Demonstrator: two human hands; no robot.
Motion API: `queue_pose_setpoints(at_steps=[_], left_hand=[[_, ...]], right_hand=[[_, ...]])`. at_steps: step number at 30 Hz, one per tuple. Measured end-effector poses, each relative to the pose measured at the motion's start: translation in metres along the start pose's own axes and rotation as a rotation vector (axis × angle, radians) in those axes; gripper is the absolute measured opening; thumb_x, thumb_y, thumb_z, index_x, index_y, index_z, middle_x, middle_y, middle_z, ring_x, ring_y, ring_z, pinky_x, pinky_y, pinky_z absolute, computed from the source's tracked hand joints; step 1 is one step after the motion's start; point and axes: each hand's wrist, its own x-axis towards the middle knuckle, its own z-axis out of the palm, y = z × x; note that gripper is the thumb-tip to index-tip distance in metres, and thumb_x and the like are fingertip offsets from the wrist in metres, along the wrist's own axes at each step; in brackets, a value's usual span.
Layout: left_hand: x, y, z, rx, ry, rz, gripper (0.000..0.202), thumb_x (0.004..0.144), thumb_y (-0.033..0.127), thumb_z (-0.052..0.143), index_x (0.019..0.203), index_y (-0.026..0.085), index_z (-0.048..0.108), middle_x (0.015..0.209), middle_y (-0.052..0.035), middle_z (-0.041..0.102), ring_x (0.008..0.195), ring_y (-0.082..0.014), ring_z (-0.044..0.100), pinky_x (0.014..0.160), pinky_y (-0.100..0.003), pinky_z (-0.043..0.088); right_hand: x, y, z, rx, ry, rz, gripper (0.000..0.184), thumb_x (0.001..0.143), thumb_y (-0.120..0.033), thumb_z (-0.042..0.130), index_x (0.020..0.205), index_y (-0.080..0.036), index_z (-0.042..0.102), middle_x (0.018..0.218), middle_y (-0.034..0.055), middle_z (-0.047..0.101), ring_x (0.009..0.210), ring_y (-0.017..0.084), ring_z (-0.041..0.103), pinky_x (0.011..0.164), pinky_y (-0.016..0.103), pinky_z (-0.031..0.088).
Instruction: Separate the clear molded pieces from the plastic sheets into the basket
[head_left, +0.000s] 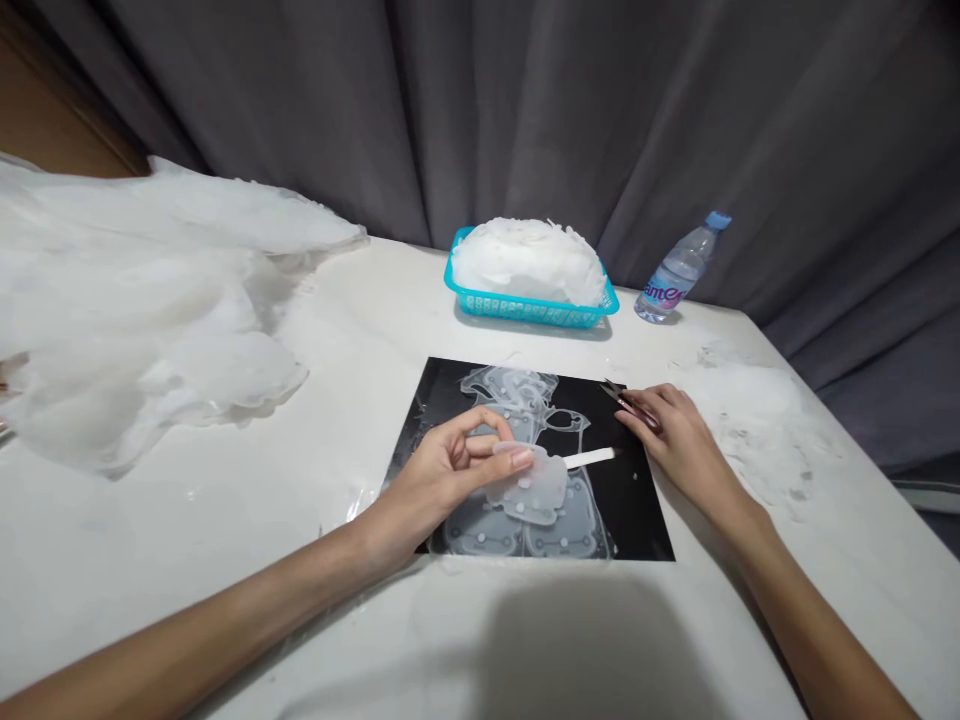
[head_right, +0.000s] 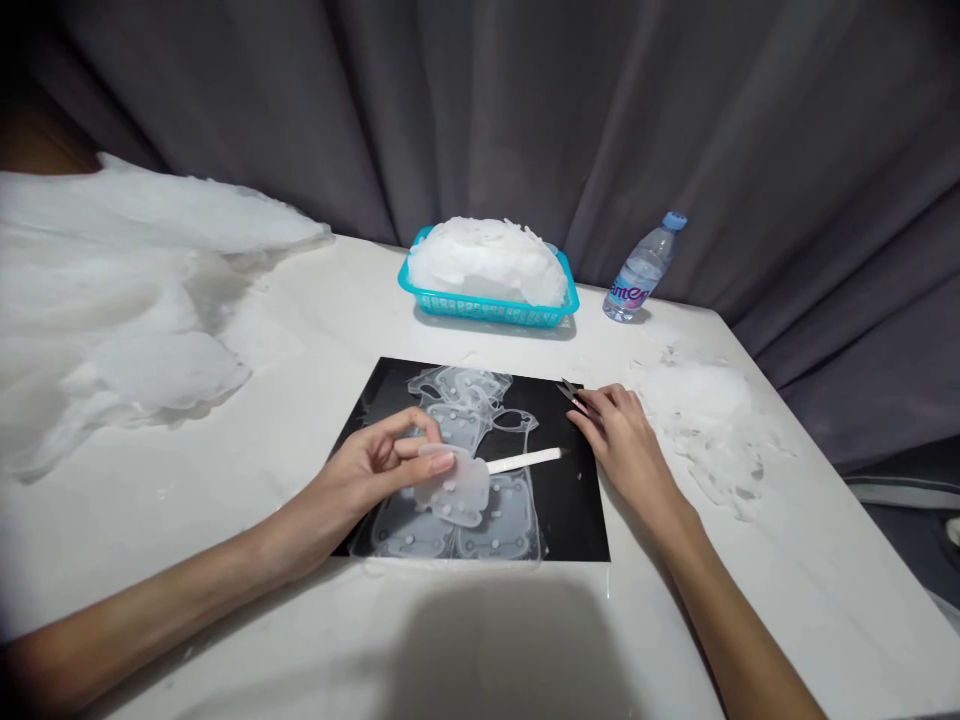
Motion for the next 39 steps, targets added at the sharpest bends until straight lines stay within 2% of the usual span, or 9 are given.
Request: queue_pose_setpoints(at_steps=[6,9,12,14,17,22,26,35,39], left_hand=[[-0.001,-0.001,0.001,0.046,0.047,0.016,0.032,0.078,0.034,0.090,0.099,0.018,0.073,0.082,0.0001,0.076,0.073,-0.0119,0.071,0.071,-0.019,0.055],[-0.002,-0.001,0.003,0.113,0.045,0.062,0.023,0.081,0.035,0.087,0.089,0.017,0.077,0.079,-0.0017,0.076,0.073,-0.0127,0.071,0.070,-0.020,0.055],[-0.003,-0.001,0.005,0.138,0.061,0.099,0.022,0.081,0.036,0.087,0.086,0.017,0.077,0.078,-0.0023,0.076,0.072,-0.0142,0.071,0.071,-0.022,0.056],[-0.003,-0.002,0.004,0.132,0.072,0.115,0.022,0.081,0.035,0.087,0.088,0.017,0.076,0.080,-0.0021,0.076,0.073,-0.0142,0.071,0.072,-0.022,0.057],[-0.004,-0.003,0.002,0.106,0.086,0.129,0.023,0.081,0.034,0.088,0.090,0.017,0.074,0.081,-0.0014,0.077,0.074,-0.0128,0.072,0.072,-0.020,0.058],[-0.006,-0.001,0.000,0.045,0.107,0.130,0.025,0.080,0.032,0.089,0.087,0.016,0.071,0.080,-0.0018,0.078,0.073,-0.0122,0.074,0.070,-0.018,0.059],[-0.007,-0.001,0.001,0.060,0.124,0.138,0.025,0.081,0.033,0.088,0.088,0.016,0.071,0.076,-0.0011,0.077,0.071,-0.0115,0.073,0.067,-0.016,0.057],[-0.006,-0.001,0.002,0.086,0.128,0.158,0.025,0.082,0.035,0.087,0.087,0.016,0.071,0.077,-0.0022,0.078,0.070,-0.0139,0.074,0.067,-0.020,0.059],[-0.006,-0.002,0.002,0.095,0.148,0.178,0.025,0.081,0.035,0.087,0.085,0.016,0.071,0.077,-0.0024,0.079,0.069,-0.0144,0.074,0.066,-0.021,0.059]], right_hand=[[0.002,-0.007,-0.007,-0.055,0.047,0.023,0.035,0.108,-0.035,0.034,0.102,-0.018,0.064,0.099,0.0138,0.067,0.092,0.029,0.062,0.079,0.041,0.048],[-0.001,-0.029,-0.006,0.302,0.035,0.147,0.030,0.108,-0.040,0.037,0.100,-0.019,0.058,0.092,0.0083,0.066,0.079,0.022,0.061,0.073,0.035,0.049],[-0.008,-0.058,-0.005,0.724,-0.135,0.226,0.032,0.108,-0.049,0.044,0.107,-0.021,0.060,0.085,0.0021,0.063,0.072,0.016,0.060,0.067,0.028,0.050],[-0.013,-0.075,-0.006,0.871,-0.259,0.196,0.033,0.105,-0.050,0.053,0.114,-0.021,0.066,0.093,0.0032,0.067,0.085,0.017,0.065,0.075,0.027,0.053],[-0.018,-0.091,-0.007,0.962,-0.315,0.128,0.032,0.102,-0.046,0.060,0.120,-0.023,0.073,0.106,0.0063,0.071,0.106,0.021,0.067,0.089,0.030,0.055],[-0.023,-0.093,-0.005,0.985,-0.293,0.054,0.037,0.107,-0.043,0.051,0.133,-0.027,0.073,0.091,0.0051,0.071,0.103,0.023,0.067,0.100,0.036,0.051],[-0.026,-0.094,0.000,0.959,-0.306,0.072,0.043,0.109,-0.046,0.043,0.133,-0.026,0.073,0.089,0.0044,0.066,0.088,0.020,0.064,0.087,0.033,0.053],[-0.026,-0.104,-0.003,0.929,-0.225,0.088,0.045,0.108,-0.045,0.047,0.083,-0.020,0.075,0.083,0.0032,0.065,0.079,0.018,0.058,0.077,0.029,0.046],[-0.026,-0.106,-0.005,0.916,-0.221,0.083,0.045,0.108,-0.042,0.048,0.076,-0.020,0.069,0.084,0.0036,0.066,0.078,0.018,0.057,0.074,0.029,0.046]])
